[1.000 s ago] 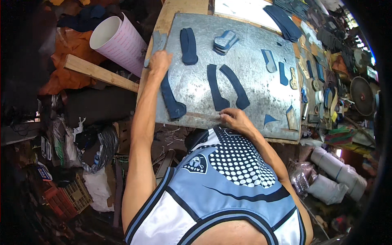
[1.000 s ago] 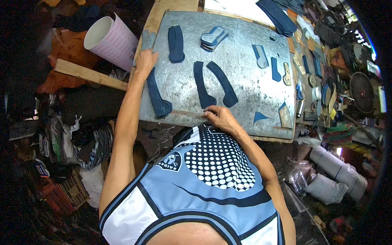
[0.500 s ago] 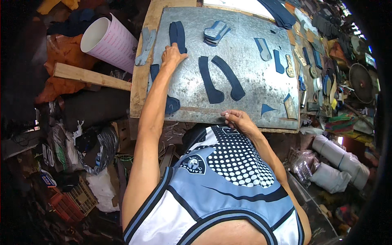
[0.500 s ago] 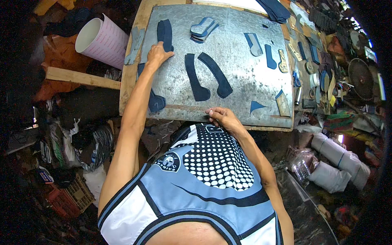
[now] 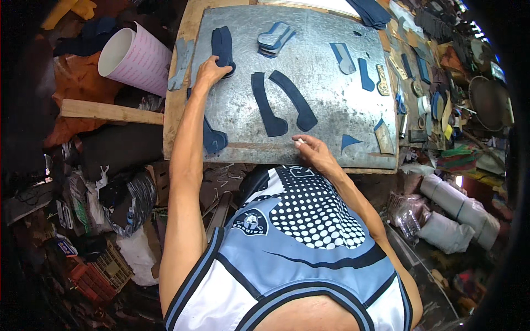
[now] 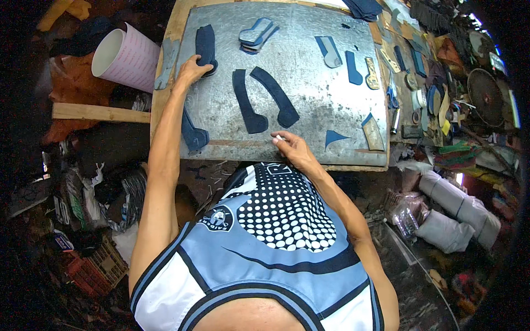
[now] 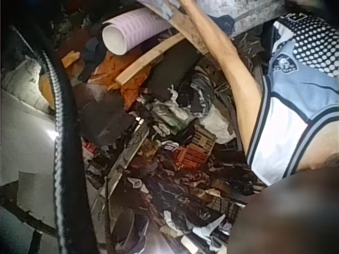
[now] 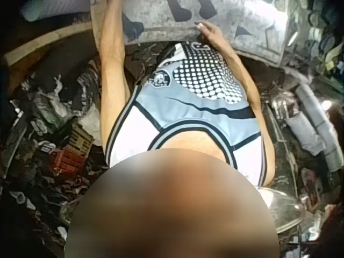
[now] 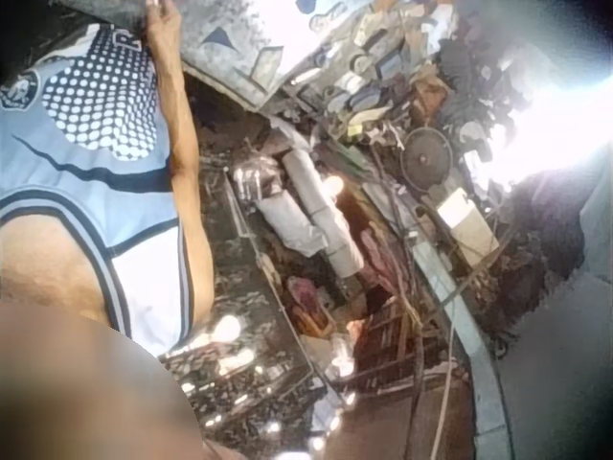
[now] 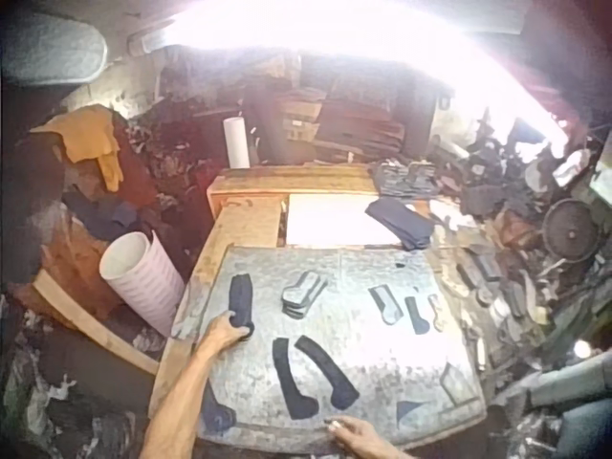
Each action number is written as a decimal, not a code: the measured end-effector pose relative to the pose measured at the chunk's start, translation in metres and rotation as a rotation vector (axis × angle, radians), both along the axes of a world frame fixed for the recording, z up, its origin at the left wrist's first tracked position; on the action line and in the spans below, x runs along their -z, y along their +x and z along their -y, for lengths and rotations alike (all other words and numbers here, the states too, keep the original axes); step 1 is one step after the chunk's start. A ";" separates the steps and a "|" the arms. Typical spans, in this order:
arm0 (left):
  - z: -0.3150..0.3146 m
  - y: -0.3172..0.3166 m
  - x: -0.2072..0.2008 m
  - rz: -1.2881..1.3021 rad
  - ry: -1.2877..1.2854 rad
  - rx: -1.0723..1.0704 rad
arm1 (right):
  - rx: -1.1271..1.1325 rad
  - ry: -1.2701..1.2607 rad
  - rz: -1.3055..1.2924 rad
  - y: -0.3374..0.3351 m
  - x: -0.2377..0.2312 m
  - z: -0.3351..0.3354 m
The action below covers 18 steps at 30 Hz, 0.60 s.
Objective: Marking patterns on blue material for shoe manufacturing using a white marker and templates.
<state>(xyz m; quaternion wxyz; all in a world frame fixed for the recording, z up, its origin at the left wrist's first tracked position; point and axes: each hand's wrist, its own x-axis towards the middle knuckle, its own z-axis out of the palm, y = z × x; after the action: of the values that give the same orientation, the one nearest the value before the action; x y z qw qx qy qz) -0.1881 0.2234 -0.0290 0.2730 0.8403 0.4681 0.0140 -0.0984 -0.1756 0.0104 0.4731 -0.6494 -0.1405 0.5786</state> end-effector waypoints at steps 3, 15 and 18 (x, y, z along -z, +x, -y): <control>0.000 0.002 -0.001 -0.037 -0.021 -0.016 | -0.038 -0.032 0.072 0.011 0.002 0.002; 0.103 0.008 -0.029 0.304 0.369 0.362 | 0.206 0.186 0.593 0.055 0.028 -0.005; 0.199 0.027 -0.014 0.534 0.264 0.625 | 0.159 0.190 0.633 0.062 0.029 -0.001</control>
<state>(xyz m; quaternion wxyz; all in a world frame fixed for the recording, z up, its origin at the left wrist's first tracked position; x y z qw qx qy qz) -0.1613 0.0239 -0.0147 0.2657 0.9364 0.0981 0.2073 -0.0367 -0.1750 -0.0184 0.5081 -0.7588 -0.2826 0.2936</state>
